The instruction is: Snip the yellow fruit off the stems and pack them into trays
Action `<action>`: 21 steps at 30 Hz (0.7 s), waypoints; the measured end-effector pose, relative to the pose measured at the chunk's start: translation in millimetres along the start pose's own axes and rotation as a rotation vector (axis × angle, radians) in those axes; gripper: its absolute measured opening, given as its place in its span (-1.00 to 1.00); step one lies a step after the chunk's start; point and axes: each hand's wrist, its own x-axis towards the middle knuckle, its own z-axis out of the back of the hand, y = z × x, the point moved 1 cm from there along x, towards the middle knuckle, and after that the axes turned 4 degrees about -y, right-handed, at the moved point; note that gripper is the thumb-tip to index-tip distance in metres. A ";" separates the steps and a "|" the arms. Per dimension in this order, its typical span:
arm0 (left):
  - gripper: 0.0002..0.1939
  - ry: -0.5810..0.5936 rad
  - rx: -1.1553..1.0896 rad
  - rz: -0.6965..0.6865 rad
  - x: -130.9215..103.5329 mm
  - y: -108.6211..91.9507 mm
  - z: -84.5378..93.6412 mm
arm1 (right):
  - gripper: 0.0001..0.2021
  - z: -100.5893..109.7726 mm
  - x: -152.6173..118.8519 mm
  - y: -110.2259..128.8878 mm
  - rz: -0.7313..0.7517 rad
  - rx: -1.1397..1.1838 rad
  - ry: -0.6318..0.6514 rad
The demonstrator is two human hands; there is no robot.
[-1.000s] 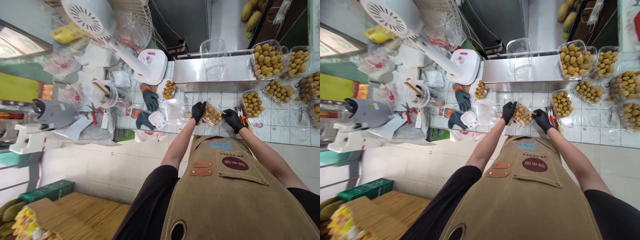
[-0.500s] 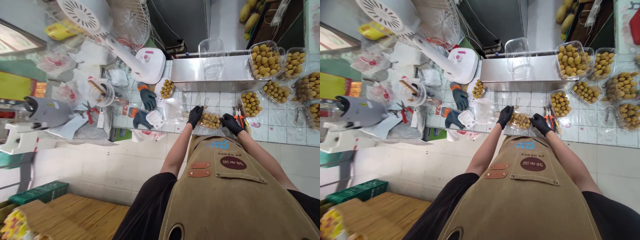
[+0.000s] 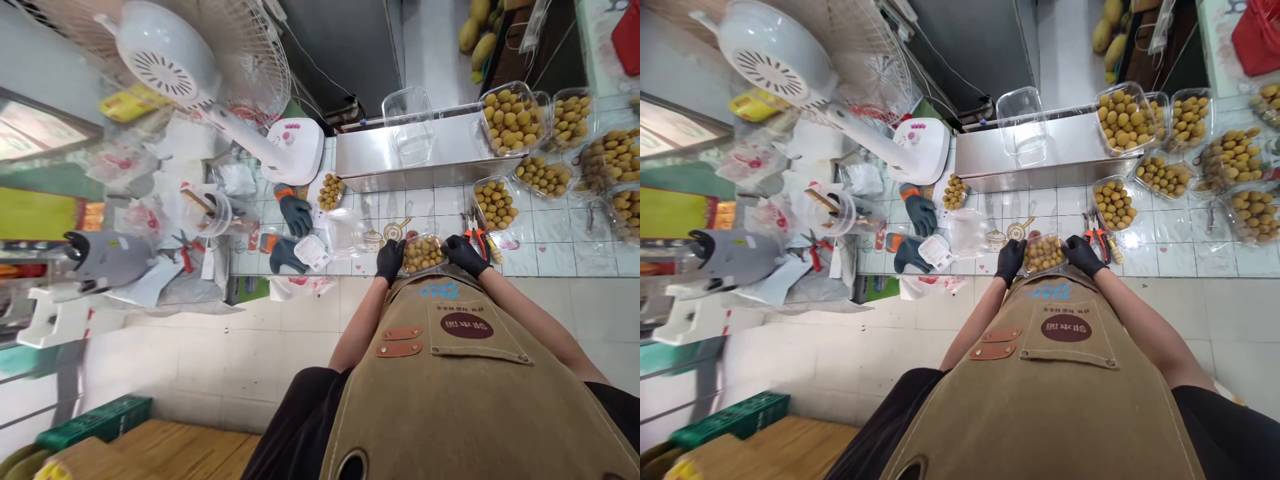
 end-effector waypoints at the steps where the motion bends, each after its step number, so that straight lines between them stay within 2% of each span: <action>1: -0.60 0.031 0.044 -0.024 -1.4 0.8 2.0 | -0.71 0.9 -1.7 -0.3 0.007 -0.009 0.022; 3: -0.58 0.089 0.078 -0.159 3.4 -4.5 5.8 | -0.71 1.5 1.0 2.7 0.032 -0.033 0.045; 6: -0.66 0.176 -0.016 -0.437 25.6 -27.7 6.6 | -0.77 -1.9 18.8 15.4 0.080 -0.075 0.042; 8: -0.71 0.238 -0.076 -0.507 44.0 -44.5 4.6 | -0.80 -5.8 34.1 26.7 0.107 -0.093 0.049; 10: -0.75 0.278 -0.092 -0.487 59.7 -56.1 2.8 | -0.81 -8.6 46.2 36.3 0.127 -0.096 0.063; 13: -0.79 0.281 -0.082 -0.442 71.4 -61.0 1.8 | -0.79 -8.8 50.6 40.6 0.123 -0.079 0.069; 18: -0.86 0.227 -0.078 -0.420 63.3 -52.6 -4.9 | -0.84 -11.9 28.3 24.7 0.028 -0.021 0.050; 21: -0.87 0.150 -0.120 -0.373 55.8 -48.3 -11.8 | -0.83 -16.5 24.4 20.1 0.018 0.000 0.016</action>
